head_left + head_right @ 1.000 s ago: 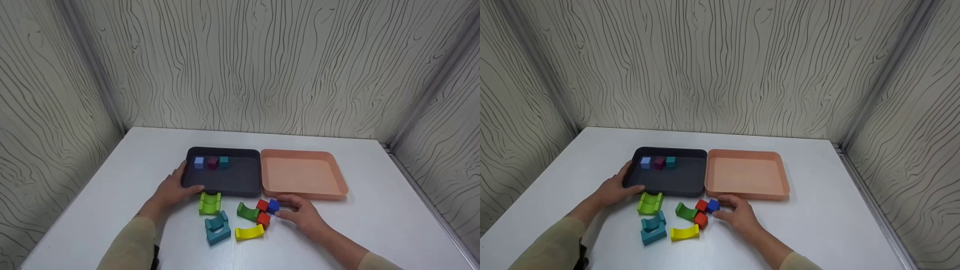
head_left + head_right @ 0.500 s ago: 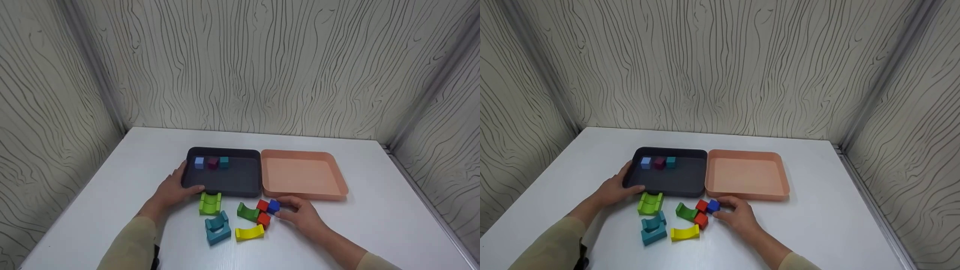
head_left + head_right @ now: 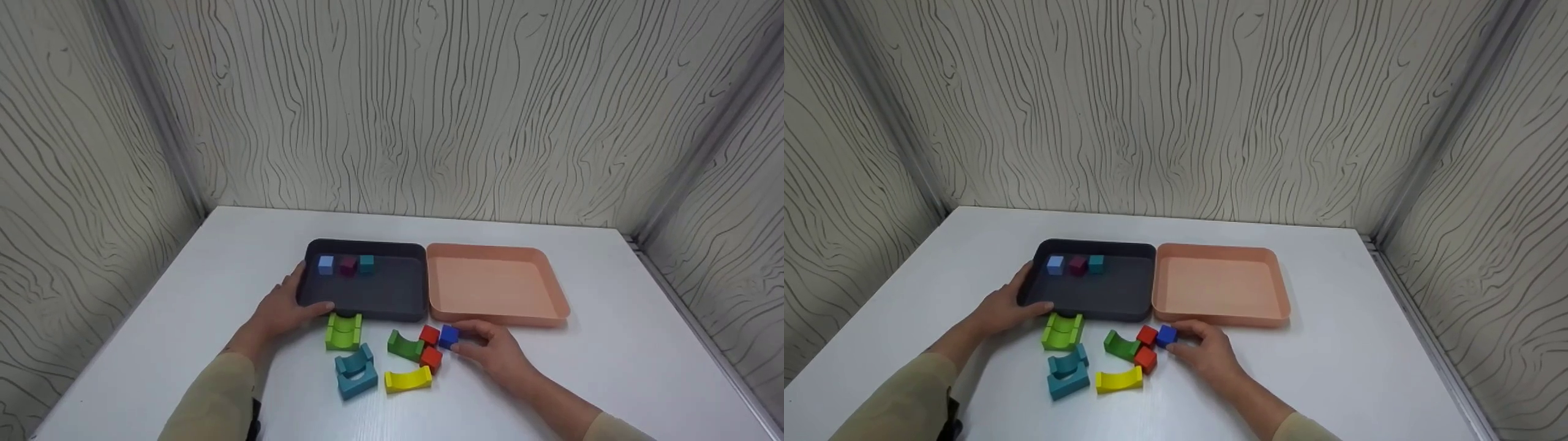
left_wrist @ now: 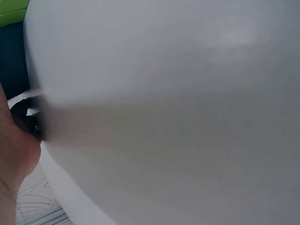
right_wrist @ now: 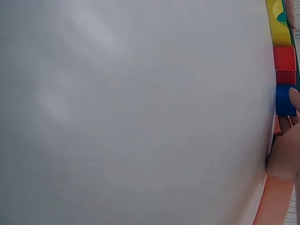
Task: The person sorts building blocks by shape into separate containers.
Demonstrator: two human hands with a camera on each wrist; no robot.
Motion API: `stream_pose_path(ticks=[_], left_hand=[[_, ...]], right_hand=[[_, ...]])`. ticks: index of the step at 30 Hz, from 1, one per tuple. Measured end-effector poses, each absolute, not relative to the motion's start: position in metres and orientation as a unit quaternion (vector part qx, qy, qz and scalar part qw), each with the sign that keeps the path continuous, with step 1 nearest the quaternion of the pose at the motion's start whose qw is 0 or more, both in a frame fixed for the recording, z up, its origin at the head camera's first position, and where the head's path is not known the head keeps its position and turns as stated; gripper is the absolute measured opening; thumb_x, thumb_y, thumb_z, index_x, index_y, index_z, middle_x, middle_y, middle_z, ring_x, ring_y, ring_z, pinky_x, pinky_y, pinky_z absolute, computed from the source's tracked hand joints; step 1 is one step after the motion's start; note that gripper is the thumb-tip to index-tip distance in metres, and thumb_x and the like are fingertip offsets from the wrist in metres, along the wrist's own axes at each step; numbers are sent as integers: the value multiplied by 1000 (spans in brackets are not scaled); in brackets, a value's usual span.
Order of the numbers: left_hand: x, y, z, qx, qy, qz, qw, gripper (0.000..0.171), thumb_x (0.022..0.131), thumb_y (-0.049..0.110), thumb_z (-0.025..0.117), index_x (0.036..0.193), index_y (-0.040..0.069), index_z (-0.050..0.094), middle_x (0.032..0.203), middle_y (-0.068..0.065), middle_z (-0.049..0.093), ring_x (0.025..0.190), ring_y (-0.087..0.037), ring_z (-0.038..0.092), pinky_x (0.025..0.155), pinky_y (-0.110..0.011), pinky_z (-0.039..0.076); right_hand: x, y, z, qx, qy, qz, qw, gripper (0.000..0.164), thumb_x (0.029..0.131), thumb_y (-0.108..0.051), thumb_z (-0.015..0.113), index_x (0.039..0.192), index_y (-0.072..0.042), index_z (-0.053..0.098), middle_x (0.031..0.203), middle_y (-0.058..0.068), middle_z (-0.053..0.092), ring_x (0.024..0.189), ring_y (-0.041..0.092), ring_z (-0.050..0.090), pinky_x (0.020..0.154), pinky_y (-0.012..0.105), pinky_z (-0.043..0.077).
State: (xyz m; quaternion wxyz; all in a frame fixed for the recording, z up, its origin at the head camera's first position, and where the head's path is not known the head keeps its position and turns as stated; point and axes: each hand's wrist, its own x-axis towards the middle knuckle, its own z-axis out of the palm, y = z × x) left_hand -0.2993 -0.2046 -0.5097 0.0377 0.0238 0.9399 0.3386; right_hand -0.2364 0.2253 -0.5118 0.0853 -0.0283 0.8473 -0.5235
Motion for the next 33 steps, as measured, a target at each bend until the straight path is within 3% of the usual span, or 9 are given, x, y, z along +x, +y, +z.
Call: stream_pose_path(ticks=[9,19,27,33], left_hand=[[-300,-204,-508,21,940,338,38,124,85,77,72,173,17,9,173,-24,22,157,-51,21,123,-68,23],[-302,-202,-509,23,938,343,36,120,86,74,72,173,19,9,173,-21,24,157,-50,22,123,-68,24],[-302,-203,-510,23,939,341,33,121,86,74,73,173,18,10,172,-23,25,156,-50,25,122,-67,25],[-301,-204,-512,21,939,343,34,122,85,75,73,173,19,9,173,-22,25,157,-49,24,123,-68,24]], right_hand=[[-237,229,-509,-26,843,-528,94,38,93,-26,85,130,-24,76,132,-3,70,125,21,62,111,45,51],[-237,234,-505,-12,829,-552,88,38,94,-25,83,132,-20,75,131,1,70,122,23,63,109,44,52],[-240,244,-496,-53,820,-560,102,45,98,-28,80,139,-15,71,134,7,69,121,26,64,104,38,56],[-237,245,-486,-27,799,-589,121,49,95,-30,83,140,-16,70,134,8,67,120,26,64,101,39,58]])
